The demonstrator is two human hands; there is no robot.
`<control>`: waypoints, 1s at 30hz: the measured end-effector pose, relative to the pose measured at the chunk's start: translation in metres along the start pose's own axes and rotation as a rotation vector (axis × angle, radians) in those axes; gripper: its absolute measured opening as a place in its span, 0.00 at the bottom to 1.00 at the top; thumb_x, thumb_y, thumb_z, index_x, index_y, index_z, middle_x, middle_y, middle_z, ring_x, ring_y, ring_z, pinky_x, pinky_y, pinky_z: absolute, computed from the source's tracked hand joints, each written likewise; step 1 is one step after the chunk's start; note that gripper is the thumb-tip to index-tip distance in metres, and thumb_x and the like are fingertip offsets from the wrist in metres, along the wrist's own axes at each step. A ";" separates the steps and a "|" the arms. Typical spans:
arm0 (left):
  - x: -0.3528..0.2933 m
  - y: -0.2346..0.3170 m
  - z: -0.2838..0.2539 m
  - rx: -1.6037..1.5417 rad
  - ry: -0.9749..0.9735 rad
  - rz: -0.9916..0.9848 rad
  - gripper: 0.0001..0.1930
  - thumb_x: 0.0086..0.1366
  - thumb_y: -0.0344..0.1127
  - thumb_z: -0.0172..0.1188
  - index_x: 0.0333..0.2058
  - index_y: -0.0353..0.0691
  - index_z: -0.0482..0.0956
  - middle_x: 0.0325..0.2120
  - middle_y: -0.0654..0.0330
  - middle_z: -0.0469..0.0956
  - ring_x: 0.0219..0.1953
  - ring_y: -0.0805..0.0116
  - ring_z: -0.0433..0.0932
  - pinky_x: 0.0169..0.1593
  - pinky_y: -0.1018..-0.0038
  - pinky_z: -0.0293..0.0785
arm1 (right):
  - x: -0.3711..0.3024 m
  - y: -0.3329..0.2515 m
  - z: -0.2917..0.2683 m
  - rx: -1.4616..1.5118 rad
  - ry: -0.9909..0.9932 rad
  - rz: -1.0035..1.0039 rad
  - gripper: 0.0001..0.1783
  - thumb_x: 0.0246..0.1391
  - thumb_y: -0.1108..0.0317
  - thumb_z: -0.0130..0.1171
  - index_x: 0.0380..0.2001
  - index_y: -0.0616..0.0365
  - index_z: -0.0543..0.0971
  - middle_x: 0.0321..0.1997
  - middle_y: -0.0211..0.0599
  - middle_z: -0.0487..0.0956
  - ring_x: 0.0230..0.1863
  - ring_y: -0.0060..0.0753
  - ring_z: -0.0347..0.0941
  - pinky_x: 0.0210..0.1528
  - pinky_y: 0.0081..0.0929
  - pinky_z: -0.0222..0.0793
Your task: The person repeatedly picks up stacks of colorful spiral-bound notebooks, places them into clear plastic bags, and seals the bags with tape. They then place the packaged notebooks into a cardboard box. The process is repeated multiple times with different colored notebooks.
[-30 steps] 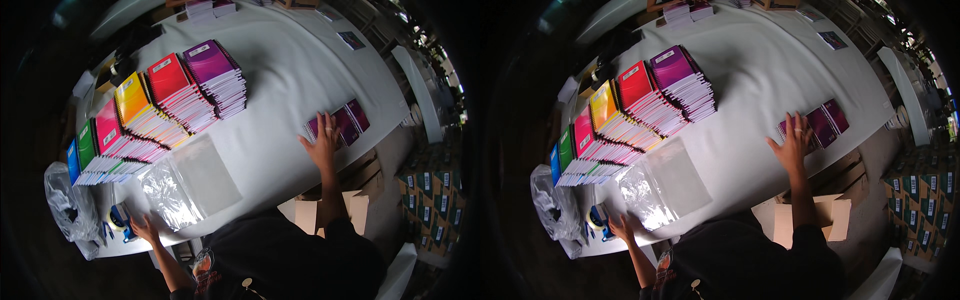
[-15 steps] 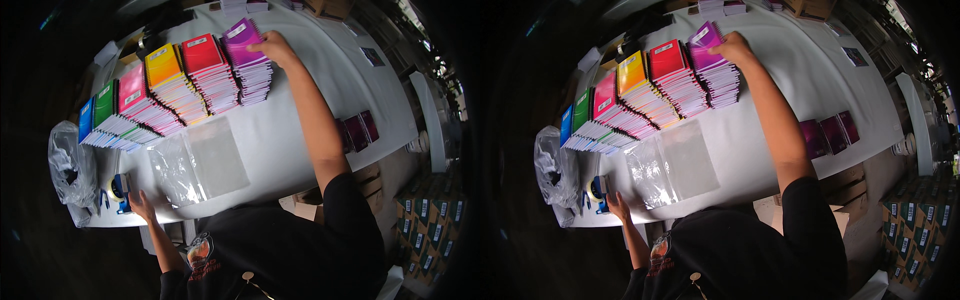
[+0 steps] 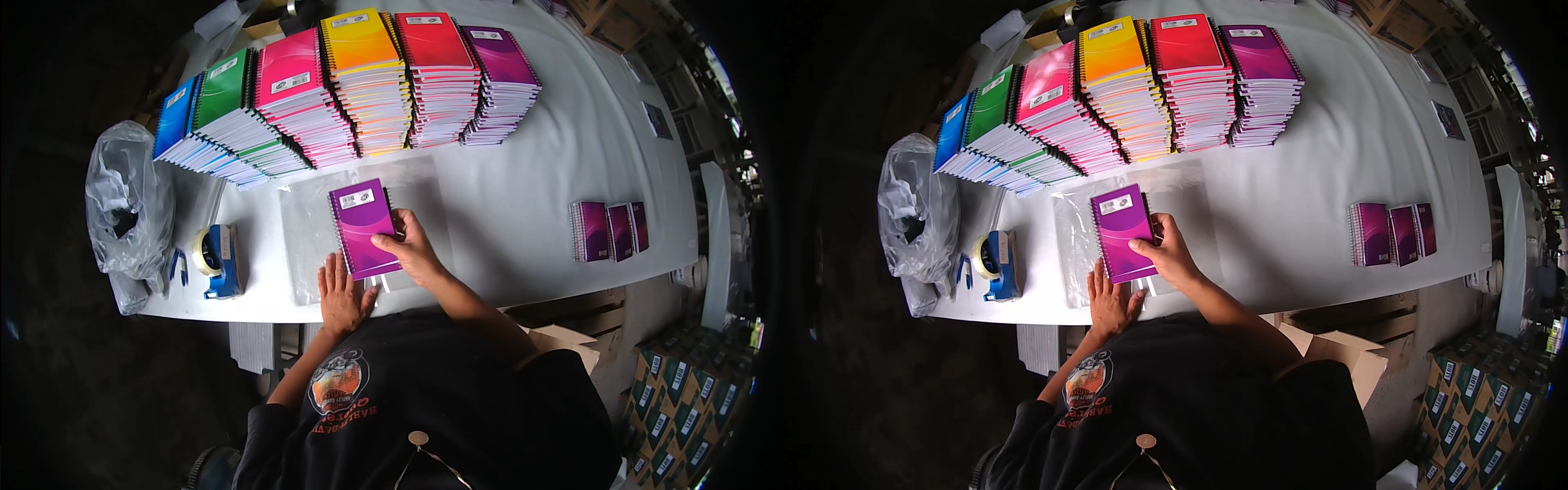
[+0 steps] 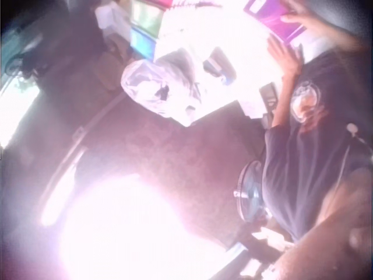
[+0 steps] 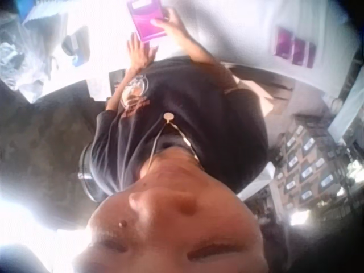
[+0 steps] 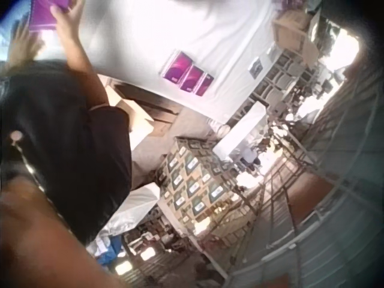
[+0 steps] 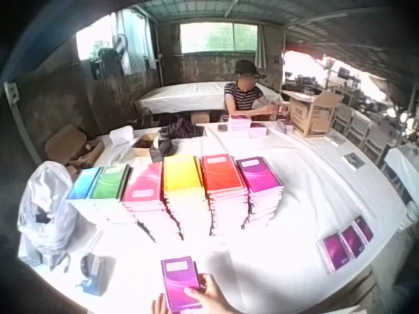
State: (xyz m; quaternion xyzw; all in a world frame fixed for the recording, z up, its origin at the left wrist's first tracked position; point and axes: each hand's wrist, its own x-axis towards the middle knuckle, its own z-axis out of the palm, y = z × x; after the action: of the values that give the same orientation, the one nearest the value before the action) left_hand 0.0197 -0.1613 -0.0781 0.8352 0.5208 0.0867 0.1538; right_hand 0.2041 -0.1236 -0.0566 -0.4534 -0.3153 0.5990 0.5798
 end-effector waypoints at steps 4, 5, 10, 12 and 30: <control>-0.003 -0.018 -0.012 -0.410 0.364 -0.048 0.34 0.59 0.37 0.52 0.62 0.37 0.51 0.62 0.45 0.50 0.64 0.44 0.47 0.64 0.54 0.42 | 0.002 0.034 -0.009 -0.980 0.242 -0.159 0.39 0.44 0.69 0.66 0.56 0.66 0.57 0.45 0.52 0.69 0.52 0.42 0.64 0.52 0.35 0.63; 0.001 -0.022 -0.017 -0.389 0.359 -0.046 0.33 0.59 0.36 0.53 0.61 0.37 0.52 0.62 0.45 0.51 0.64 0.44 0.48 0.63 0.54 0.43 | -0.001 0.024 -0.009 -1.132 0.205 -0.265 0.40 0.43 0.66 0.65 0.58 0.66 0.57 0.48 0.55 0.68 0.55 0.50 0.61 0.53 0.40 0.62; 0.051 -0.007 -0.061 -0.352 0.438 0.118 0.28 0.56 0.31 0.57 0.56 0.37 0.62 0.56 0.46 0.61 0.58 0.46 0.59 0.60 0.56 0.53 | 0.016 -0.098 0.003 -1.276 0.148 -0.408 0.24 0.47 0.61 0.62 0.47 0.59 0.74 0.46 0.47 0.75 0.49 0.47 0.69 0.51 0.36 0.63; 0.095 0.013 -0.097 -0.433 0.482 0.282 0.27 0.54 0.28 0.58 0.54 0.36 0.65 0.52 0.46 0.66 0.54 0.49 0.64 0.57 0.60 0.59 | 0.054 -0.146 -0.006 -1.132 0.391 -0.710 0.19 0.50 0.65 0.57 0.46 0.57 0.74 0.41 0.48 0.75 0.43 0.50 0.69 0.45 0.40 0.64; 0.246 0.050 -0.219 -0.228 0.887 0.411 0.11 0.60 0.34 0.58 0.41 0.43 0.79 0.29 0.57 0.81 0.29 0.64 0.81 0.32 0.73 0.75 | 0.044 -0.272 -0.010 0.042 0.035 -0.661 0.19 0.48 0.74 0.59 0.45 0.68 0.72 0.43 0.39 0.76 0.42 0.27 0.73 0.50 0.23 0.64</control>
State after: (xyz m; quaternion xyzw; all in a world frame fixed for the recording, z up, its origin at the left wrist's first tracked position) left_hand 0.1036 0.0758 0.1411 0.7812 0.3478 0.5183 -0.0125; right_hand 0.3275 -0.0471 0.1773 -0.3248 -0.4230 0.3767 0.7574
